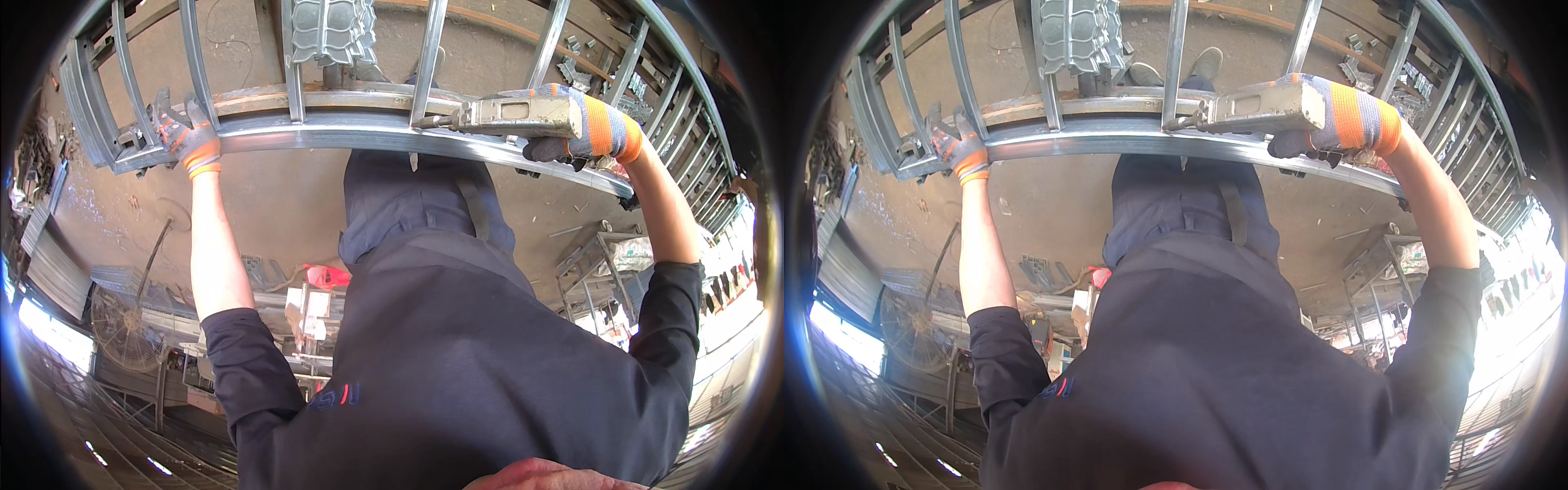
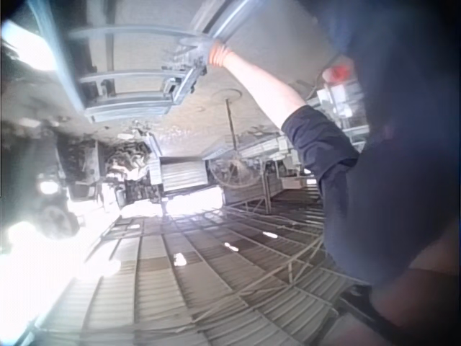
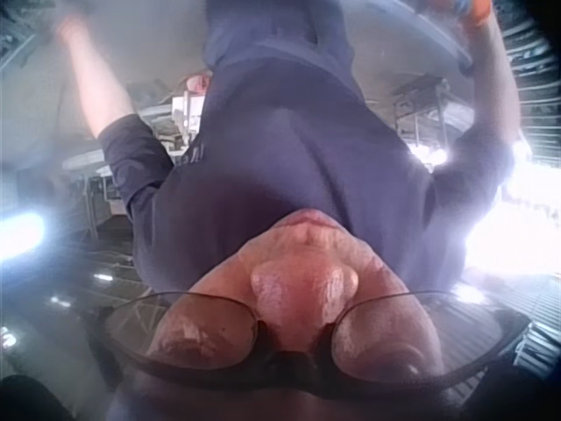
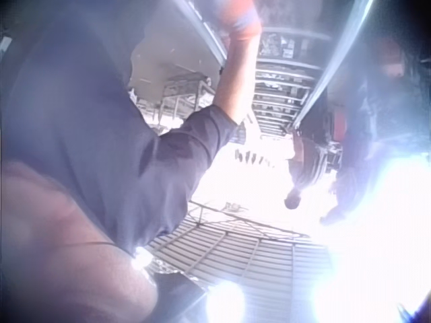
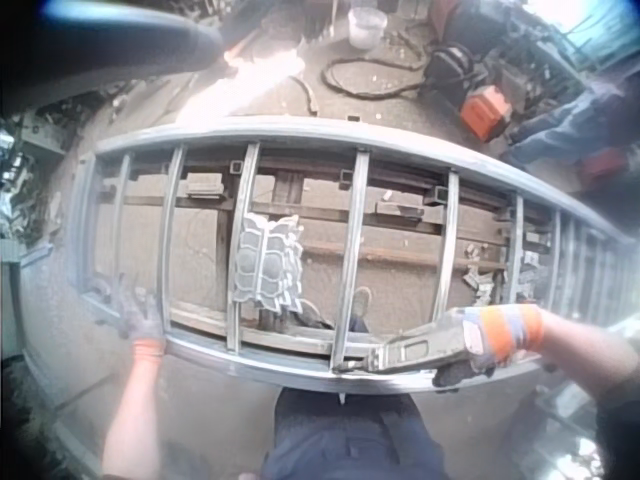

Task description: The person welds a metal frame using a handheld welding tool, creating sparks as they join metal pieces. They move along the frame, welding different sections while another person assists by holding the frame steady.

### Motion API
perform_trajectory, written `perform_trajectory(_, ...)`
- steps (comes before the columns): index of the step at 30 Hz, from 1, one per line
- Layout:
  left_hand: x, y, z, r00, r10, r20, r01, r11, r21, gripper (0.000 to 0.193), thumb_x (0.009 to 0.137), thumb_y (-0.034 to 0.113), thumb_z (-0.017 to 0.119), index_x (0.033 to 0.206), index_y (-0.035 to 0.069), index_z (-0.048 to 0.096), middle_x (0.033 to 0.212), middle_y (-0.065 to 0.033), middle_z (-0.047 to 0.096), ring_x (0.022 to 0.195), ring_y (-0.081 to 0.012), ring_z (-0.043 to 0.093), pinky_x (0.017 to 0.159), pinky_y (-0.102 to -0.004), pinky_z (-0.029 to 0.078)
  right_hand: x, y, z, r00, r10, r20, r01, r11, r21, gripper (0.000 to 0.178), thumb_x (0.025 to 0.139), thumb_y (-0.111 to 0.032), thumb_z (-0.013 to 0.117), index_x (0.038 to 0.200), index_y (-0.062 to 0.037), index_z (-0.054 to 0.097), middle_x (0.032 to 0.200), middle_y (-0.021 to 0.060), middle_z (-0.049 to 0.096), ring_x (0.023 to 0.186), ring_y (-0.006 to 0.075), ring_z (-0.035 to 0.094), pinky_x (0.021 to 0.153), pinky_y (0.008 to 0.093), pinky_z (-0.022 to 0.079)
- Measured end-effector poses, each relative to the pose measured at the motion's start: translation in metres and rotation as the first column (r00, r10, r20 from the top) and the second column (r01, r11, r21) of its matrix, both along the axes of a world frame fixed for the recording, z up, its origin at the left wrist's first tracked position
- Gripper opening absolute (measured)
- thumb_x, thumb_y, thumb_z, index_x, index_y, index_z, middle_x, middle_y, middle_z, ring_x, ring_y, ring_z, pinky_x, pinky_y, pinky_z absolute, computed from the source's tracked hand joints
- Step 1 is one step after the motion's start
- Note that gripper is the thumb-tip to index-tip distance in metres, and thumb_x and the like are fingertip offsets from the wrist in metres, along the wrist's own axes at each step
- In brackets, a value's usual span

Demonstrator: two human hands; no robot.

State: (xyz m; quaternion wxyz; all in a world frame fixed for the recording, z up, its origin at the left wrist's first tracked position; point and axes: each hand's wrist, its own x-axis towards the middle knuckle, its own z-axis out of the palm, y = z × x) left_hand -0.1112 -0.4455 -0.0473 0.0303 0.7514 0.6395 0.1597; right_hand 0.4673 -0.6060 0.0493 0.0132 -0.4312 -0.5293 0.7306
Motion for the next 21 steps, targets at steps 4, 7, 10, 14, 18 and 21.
perform_trajectory(4, -0.001, -0.001, 0.000, 0.998, -0.042, 0.039, 0.042, 0.999, 0.017, 0.050, 0.100, 0.033, 0.072, 0.140, 0.005, 0.062, 0.141, -0.0190, 0.062, 0.135, -0.0400, 0.055, 0.117, -0.0504, 0.041, 0.003, -0.001, 0.000, 0.999, -0.035, 0.024, 0.036, 0.999, -0.017, 0.055, 0.080, -0.005, 0.084, 0.133, -0.0020, 0.071, 0.106, 0.0124, 0.074, 0.088, 0.0228, 0.068, 0.078, 0.0363, 0.057)
perform_trajectory(7, -0.001, -0.001, 0.001, 0.998, -0.041, 0.050, 0.041, 0.999, 0.002, 0.051, 0.100, 0.033, 0.072, 0.141, 0.005, 0.061, 0.142, -0.0190, 0.062, 0.135, -0.0401, 0.055, 0.117, -0.0505, 0.040, 0.003, -0.001, 0.001, 0.999, -0.023, 0.035, 0.025, 0.998, -0.050, 0.055, 0.080, -0.004, 0.084, 0.134, -0.0022, 0.070, 0.103, 0.0118, 0.073, 0.085, 0.0220, 0.067, 0.077, 0.0356, 0.056)
perform_trajectory(10, 0.001, -0.001, 0.002, 0.998, -0.035, 0.051, 0.036, 0.999, -0.022, 0.051, 0.100, 0.033, 0.072, 0.141, 0.005, 0.061, 0.142, -0.0191, 0.062, 0.137, -0.0401, 0.053, 0.118, -0.0506, 0.039, 0.002, -0.005, -0.006, 0.998, -0.060, -0.005, 0.060, 0.998, 0.016, 0.055, 0.080, -0.004, 0.083, 0.133, -0.0021, 0.070, 0.102, 0.0115, 0.073, 0.083, 0.0217, 0.066, 0.076, 0.0349, 0.056)
perform_trajectory(14, 0.002, -0.001, 0.004, 0.999, -0.032, 0.029, 0.033, 0.999, -0.028, 0.051, 0.100, 0.032, 0.072, 0.142, 0.004, 0.061, 0.143, -0.0192, 0.061, 0.138, -0.0400, 0.052, 0.118, -0.0508, 0.039, 0.008, -0.014, -0.017, 0.994, -0.091, -0.064, 0.095, 0.994, 0.061, 0.053, 0.080, -0.005, 0.084, 0.131, -0.0011, 0.071, 0.101, 0.0116, 0.072, 0.082, 0.0224, 0.065, 0.076, 0.0350, 0.056)
perform_trajectory(18, 0.003, -0.002, 0.004, 0.996, -0.029, 0.079, 0.032, 0.999, -0.030, 0.050, 0.100, 0.031, 0.072, 0.141, 0.004, 0.061, 0.143, -0.0194, 0.061, 0.137, -0.0403, 0.052, 0.117, -0.0515, 0.039, 0.015, -0.021, -0.025, 0.988, -0.104, -0.114, 0.117, 0.987, 0.111, 0.051, 0.080, -0.006, 0.084, 0.129, -0.0002, 0.071, 0.099, 0.0114, 0.071, 0.081, 0.0232, 0.063, 0.075, 0.0351, 0.055)
perform_trajectory(21, 0.002, -0.002, 0.003, 0.998, -0.041, 0.051, 0.042, 0.999, -0.020, 0.051, 0.100, 0.031, 0.071, 0.142, 0.005, 0.060, 0.144, -0.0189, 0.061, 0.138, -0.0398, 0.052, 0.118, -0.0512, 0.039, 0.018, -0.022, -0.027, 0.985, -0.112, -0.132, 0.127, 0.986, 0.108, 0.049, 0.081, -0.007, 0.084, 0.128, 0.0006, 0.071, 0.098, 0.0117, 0.070, 0.080, 0.0233, 0.063, 0.075, 0.0356, 0.055)
